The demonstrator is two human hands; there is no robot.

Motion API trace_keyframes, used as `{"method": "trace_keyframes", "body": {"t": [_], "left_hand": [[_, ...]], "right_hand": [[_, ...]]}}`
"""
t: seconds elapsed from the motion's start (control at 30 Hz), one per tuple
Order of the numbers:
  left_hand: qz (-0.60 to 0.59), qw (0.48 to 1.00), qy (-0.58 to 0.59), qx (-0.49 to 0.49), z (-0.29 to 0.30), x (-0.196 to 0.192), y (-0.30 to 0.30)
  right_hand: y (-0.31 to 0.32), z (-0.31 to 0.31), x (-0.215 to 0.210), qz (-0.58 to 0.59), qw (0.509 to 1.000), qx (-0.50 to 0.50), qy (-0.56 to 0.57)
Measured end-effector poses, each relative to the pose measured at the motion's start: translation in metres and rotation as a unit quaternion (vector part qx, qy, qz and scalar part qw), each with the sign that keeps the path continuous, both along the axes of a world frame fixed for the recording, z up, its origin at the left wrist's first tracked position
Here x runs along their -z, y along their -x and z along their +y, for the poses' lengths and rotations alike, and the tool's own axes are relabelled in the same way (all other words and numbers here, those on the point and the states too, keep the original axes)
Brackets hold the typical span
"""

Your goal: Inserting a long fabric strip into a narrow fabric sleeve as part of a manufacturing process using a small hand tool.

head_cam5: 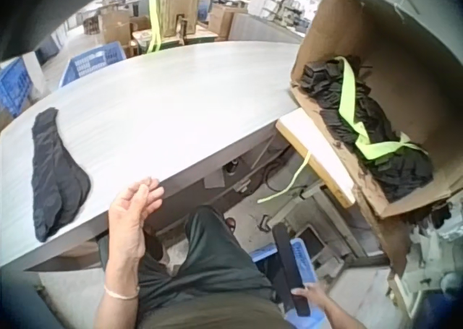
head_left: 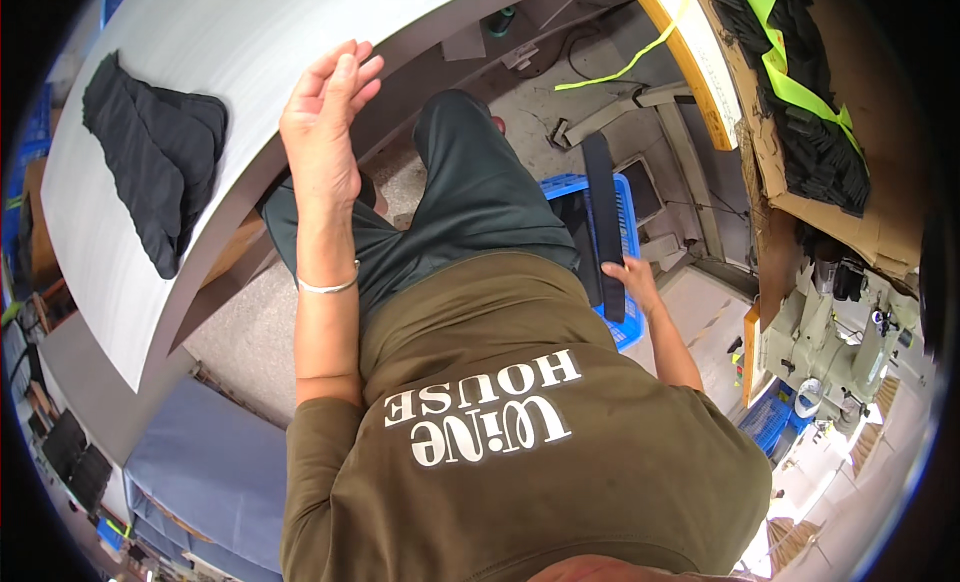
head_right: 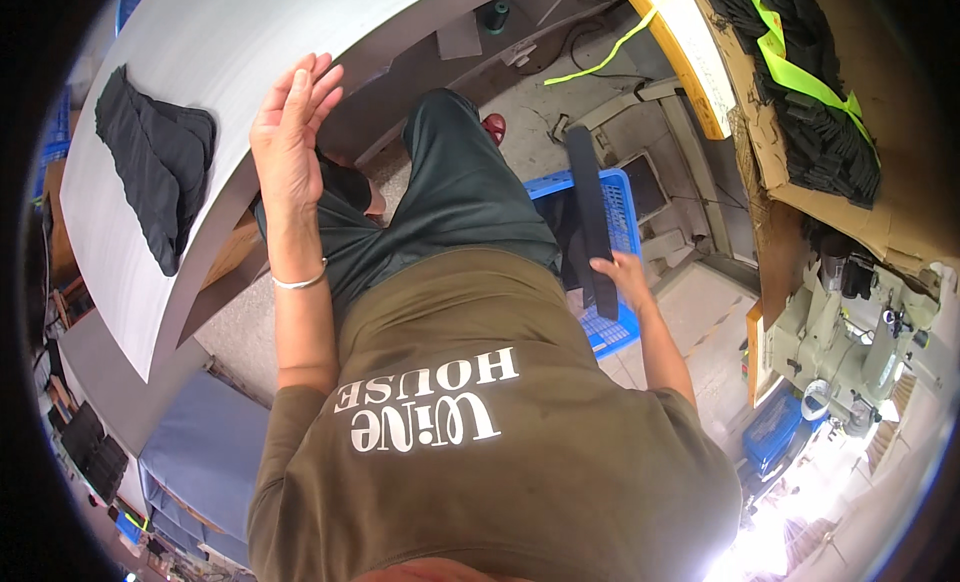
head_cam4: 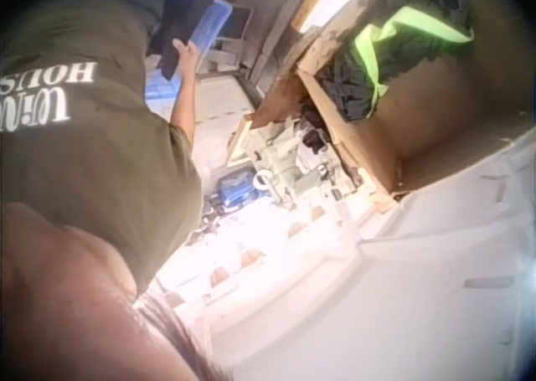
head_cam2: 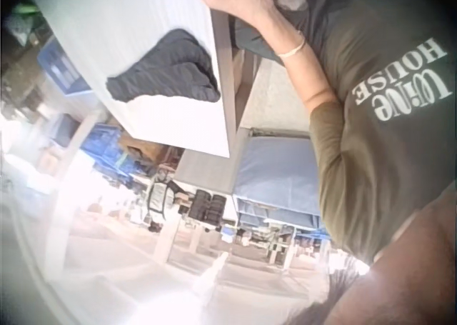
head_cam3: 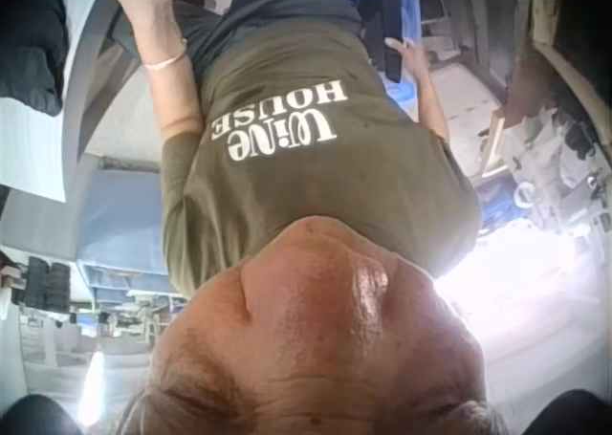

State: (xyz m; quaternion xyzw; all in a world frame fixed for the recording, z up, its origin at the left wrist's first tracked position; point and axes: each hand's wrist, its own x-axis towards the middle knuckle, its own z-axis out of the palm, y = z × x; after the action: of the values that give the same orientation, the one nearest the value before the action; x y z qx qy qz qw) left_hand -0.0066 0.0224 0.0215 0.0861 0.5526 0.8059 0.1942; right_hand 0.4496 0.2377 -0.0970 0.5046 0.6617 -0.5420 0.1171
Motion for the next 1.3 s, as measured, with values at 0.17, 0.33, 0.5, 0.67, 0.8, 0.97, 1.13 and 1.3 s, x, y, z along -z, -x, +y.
{"method": "trace_keyframes", "body": {"t": [0.17, 0.33, 0.5, 0.67, 0.8, 0.97, 1.13, 1.3], "left_hand": [[0.018, 0.998, 0.031, -0.055, -0.023, -0.007, 0.013], [0.081, 0.989, 0.031, -0.118, -0.050, -0.016, 0.024], [0.202, 0.934, 0.140, -0.260, -0.107, -0.025, 0.036], [0.330, 0.796, 0.425, -0.276, -0.137, -0.032, 0.048], [0.346, 0.766, 0.482, -0.249, -0.175, -0.005, 0.056], [0.318, 0.791, 0.439, -0.284, -0.194, 0.003, 0.069], [0.289, 0.847, 0.340, -0.289, -0.122, -0.012, 0.092], [0.357, 0.831, 0.416, -0.089, -0.048, 0.018, 0.095]], "right_hand": [[-0.111, -0.020, 0.094, 0.005, 0.982, 0.069, -0.174], [-0.039, 0.022, 0.128, -0.069, 0.975, 0.085, -0.193], [0.216, 0.013, 0.015, 0.230, 0.894, -0.125, -0.365], [0.397, -0.008, -0.100, 0.379, 0.704, -0.161, -0.578], [0.503, 0.006, -0.097, 0.357, 0.692, -0.233, -0.582], [0.564, 0.021, -0.085, 0.359, 0.654, -0.239, -0.622], [0.549, 0.030, -0.086, 0.383, 0.691, -0.221, -0.572], [0.483, 0.063, -0.097, 0.395, 0.658, -0.168, -0.619]]}}
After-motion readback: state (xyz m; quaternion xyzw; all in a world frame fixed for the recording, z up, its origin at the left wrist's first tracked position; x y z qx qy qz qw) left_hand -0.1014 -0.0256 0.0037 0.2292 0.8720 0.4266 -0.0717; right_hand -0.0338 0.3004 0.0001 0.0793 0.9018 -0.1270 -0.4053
